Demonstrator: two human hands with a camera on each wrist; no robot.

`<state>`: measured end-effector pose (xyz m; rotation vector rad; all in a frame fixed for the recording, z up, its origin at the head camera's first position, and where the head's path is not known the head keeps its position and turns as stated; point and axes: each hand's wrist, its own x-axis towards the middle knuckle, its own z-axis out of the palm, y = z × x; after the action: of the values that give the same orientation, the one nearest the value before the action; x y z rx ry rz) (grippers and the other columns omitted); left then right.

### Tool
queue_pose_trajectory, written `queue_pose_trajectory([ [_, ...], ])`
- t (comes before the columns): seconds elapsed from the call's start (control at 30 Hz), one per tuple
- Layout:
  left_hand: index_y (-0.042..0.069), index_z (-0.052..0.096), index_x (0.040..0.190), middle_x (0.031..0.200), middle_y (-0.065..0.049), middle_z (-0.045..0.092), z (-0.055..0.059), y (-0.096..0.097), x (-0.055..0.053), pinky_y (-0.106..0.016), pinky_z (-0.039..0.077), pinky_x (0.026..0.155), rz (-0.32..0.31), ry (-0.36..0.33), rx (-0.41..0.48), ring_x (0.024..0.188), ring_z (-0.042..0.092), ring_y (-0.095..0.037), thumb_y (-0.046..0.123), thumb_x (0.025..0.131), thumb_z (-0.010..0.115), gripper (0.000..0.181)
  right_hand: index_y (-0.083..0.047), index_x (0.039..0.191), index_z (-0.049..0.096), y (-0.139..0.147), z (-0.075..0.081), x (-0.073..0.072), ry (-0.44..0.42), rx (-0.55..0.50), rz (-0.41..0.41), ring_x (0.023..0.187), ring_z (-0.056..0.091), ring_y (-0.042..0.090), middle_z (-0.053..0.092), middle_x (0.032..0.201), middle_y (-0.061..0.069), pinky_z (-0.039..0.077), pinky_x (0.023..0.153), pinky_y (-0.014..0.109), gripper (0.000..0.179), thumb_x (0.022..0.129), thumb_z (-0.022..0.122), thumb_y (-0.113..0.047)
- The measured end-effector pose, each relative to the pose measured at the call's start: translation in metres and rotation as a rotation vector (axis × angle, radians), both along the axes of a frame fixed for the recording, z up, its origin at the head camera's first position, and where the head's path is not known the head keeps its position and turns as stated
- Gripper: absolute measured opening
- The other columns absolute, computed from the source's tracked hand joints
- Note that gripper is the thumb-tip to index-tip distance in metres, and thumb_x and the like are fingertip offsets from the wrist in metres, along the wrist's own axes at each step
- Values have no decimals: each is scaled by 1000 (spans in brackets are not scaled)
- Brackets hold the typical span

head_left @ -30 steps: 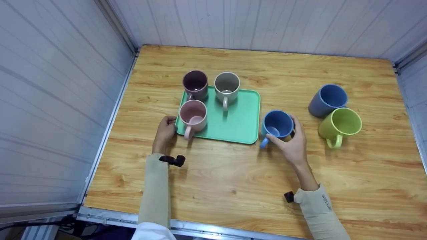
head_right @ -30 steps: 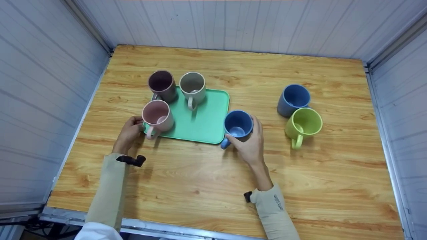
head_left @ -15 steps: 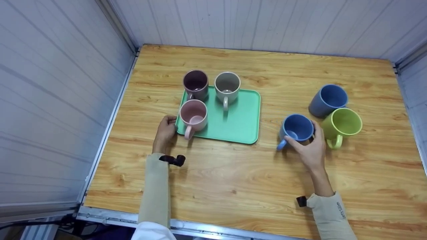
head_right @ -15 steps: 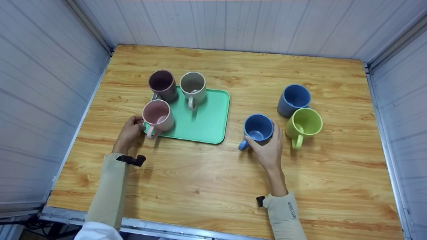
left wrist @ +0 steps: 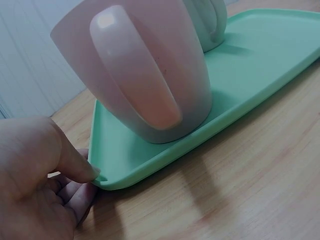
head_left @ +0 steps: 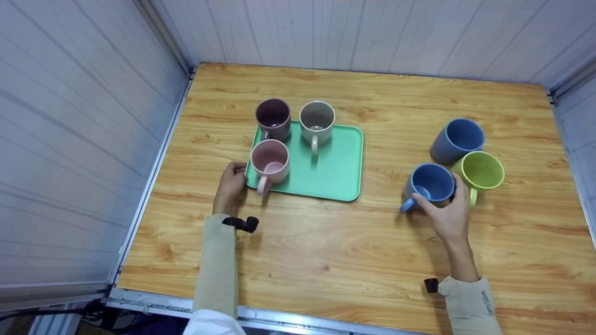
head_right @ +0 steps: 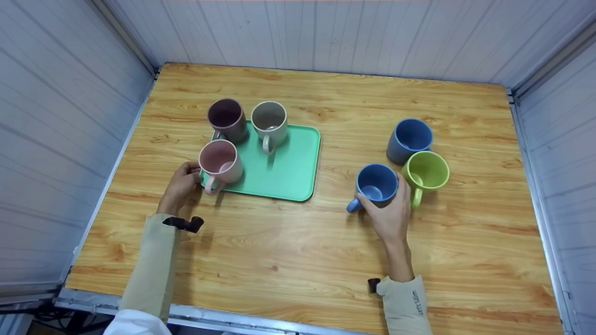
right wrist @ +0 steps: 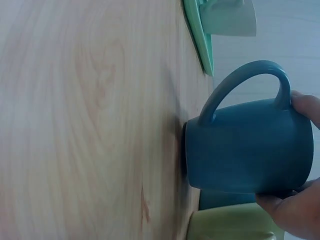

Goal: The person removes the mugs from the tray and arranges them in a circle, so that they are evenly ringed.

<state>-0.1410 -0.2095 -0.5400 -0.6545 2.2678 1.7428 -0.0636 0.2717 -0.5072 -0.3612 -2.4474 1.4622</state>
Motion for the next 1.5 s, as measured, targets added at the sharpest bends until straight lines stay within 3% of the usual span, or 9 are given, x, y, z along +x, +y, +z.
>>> queue_pose_trajectory([
  [0.23, -3, 45, 128, 126, -19, 49, 0, -1, 0, -34, 40, 102, 1, 5, 24, 116, 47, -28, 2, 96, 38, 33, 1, 143, 37, 5, 4, 8, 10, 110, -27, 131, 40, 29, 43, 143, 18, 30, 111, 46, 95, 67, 87, -25],
  [0.43, -5, 44, 127, 121, -17, 47, -3, 2, 0, -30, 43, 98, 70, 11, 149, 111, 47, -25, -5, 94, 37, 33, -1, 143, 39, 6, 5, 13, 40, 124, -74, 128, 42, 30, 45, 140, 18, 32, 109, 46, 94, 66, 88, -24],
  [0.57, -5, 44, 127, 123, -17, 48, -4, 2, 0, -31, 42, 99, 53, 14, 120, 113, 47, -25, -1, 96, 38, 32, -2, 143, 39, 6, 3, 17, 52, 154, -107, 128, 43, 31, 46, 139, 18, 33, 108, 48, 95, 65, 88, -26],
  [0.67, -4, 45, 128, 125, -18, 49, -4, 1, 0, -31, 40, 100, 7, 9, 23, 115, 47, -25, 4, 98, 38, 32, -1, 142, 41, 5, 2, 19, 82, 195, -126, 127, 44, 33, 46, 138, 20, 34, 106, 50, 93, 65, 88, -27],
  [0.8, -3, 44, 130, 128, -19, 48, -4, 0, -1, -33, 40, 102, -5, -5, 19, 118, 47, -27, 5, 98, 37, 34, 0, 139, 45, 6, 1, 21, 134, 250, -145, 125, 45, 34, 49, 135, 21, 35, 104, 51, 90, 65, 88, -25],
  [1.1, -1, 47, 123, 115, -10, 49, -8, 4, 0, -26, 45, 91, 117, 1, 167, 106, 48, -20, -4, 93, 38, 31, 2, 138, 44, 6, 4, 22, 107, 270, -155, 124, 44, 35, 49, 134, 21, 34, 105, 51, 89, 65, 88, -26],
  [1.23, -2, 46, 123, 113, -11, 49, -7, 7, 2, -26, 46, 90, 138, 15, 217, 103, 49, -20, -6, 93, 38, 31, 3, 137, 44, 7, 4, 25, 108, 275, -167, 124, 44, 36, 49, 133, 22, 32, 106, 50, 88, 65, 87, -26],
  [1.43, -3, 45, 125, 119, -15, 48, -6, 3, 0, -29, 45, 96, 103, 10, 177, 109, 48, -23, -4, 94, 39, 31, 3, 136, 45, 9, 6, 28, 112, 281, -181, 125, 44, 36, 50, 134, 22, 32, 107, 50, 87, 66, 87, -26],
  [1.5, -4, 45, 127, 122, -17, 48, -5, 2, 0, -31, 43, 98, 58, 13, 112, 112, 48, -24, -2, 95, 38, 33, 2, 136, 46, 8, 7, 28, 115, 280, -187, 124, 44, 36, 50, 133, 22, 32, 106, 50, 87, 66, 87, -26],
])
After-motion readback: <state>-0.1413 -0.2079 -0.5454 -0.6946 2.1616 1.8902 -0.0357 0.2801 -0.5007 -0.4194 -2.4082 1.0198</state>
